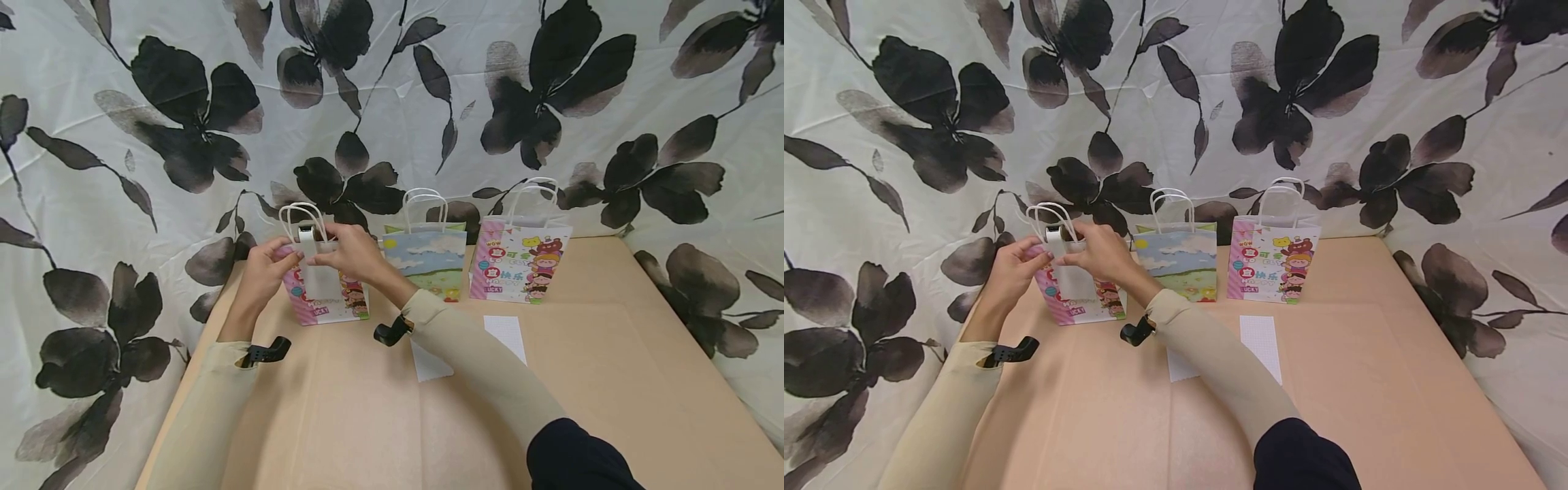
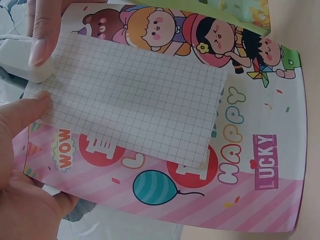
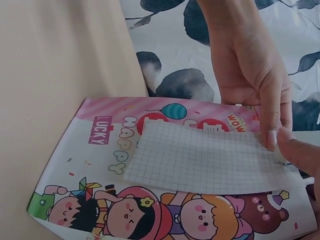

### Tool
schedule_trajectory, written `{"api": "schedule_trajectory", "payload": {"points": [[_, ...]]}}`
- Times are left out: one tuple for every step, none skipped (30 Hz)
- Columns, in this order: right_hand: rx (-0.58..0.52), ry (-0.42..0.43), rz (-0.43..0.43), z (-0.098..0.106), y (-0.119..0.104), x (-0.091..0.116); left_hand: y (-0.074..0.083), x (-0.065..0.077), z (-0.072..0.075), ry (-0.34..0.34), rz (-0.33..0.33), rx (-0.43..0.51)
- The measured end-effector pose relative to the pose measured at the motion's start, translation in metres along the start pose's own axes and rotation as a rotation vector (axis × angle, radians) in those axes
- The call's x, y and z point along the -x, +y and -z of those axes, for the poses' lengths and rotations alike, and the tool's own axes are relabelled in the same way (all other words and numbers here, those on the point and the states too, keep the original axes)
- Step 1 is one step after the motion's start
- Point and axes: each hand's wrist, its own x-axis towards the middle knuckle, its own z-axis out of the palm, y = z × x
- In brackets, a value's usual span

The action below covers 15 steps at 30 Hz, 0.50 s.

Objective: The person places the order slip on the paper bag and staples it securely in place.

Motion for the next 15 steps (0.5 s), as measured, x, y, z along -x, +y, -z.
{"api": "schedule_trajectory", "payload": {"points": [[0.009,0.006,0.005,-0.0008,0.0003,0.0003,-0.0004,0.0002,0.0003,-0.002,0.002,-0.002],[0.015,0.011,0.011,-0.0015,0.0005,0.0008,-0.0008,0.0005,0.0006,-0.005,0.003,-0.003],[0.020,0.015,0.017,-0.0024,0.0007,0.0011,-0.0009,0.0013,0.0012,-0.007,0.003,-0.003],[0.026,0.019,0.024,-0.0030,0.0009,0.0016,-0.0010,0.0018,0.0017,-0.009,0.002,-0.004],[0.028,0.023,0.031,-0.0035,0.0009,0.0019,-0.0015,0.0023,0.0021,-0.013,0.000,-0.005],[0.028,0.028,0.038,-0.0040,0.0009,0.0023,-0.0020,0.0025,0.0024,-0.015,-0.004,-0.005],[0.032,0.034,0.044,-0.0045,0.0009,0.0025,-0.0021,0.0028,0.0025,-0.016,-0.009,-0.008],[0.033,0.041,0.051,-0.0050,0.0009,0.0025,-0.0022,0.0030,0.0026,-0.016,-0.013,-0.010],[0.034,0.047,0.056,-0.0055,0.0009,0.0026,-0.0024,0.0030,0.0027,-0.017,-0.017,-0.014],[0.036,0.052,0.059,-0.0059,0.0009,0.0028,-0.0024,0.0032,0.0026,-0.018,-0.018,-0.017],[0.039,0.057,0.062,-0.0064,0.0009,0.0028,-0.0024,0.0034,0.0025,-0.018,-0.019,-0.020],[0.041,0.061,0.063,-0.0070,0.0010,0.0029,-0.0024,0.0035,0.0023,-0.015,-0.018,-0.022],[0.044,0.063,0.063,-0.0075,0.0011,0.0029,-0.0021,0.0037,0.0022,-0.017,-0.019,-0.025],[0.046,0.063,0.063,-0.0079,0.0012,0.0029,-0.0021,0.0039,0.0022,-0.018,-0.017,-0.027],[0.048,0.063,0.062,-0.0083,0.0014,0.0028,-0.0021,0.0041,0.0021,-0.019,-0.015,-0.030]]}}
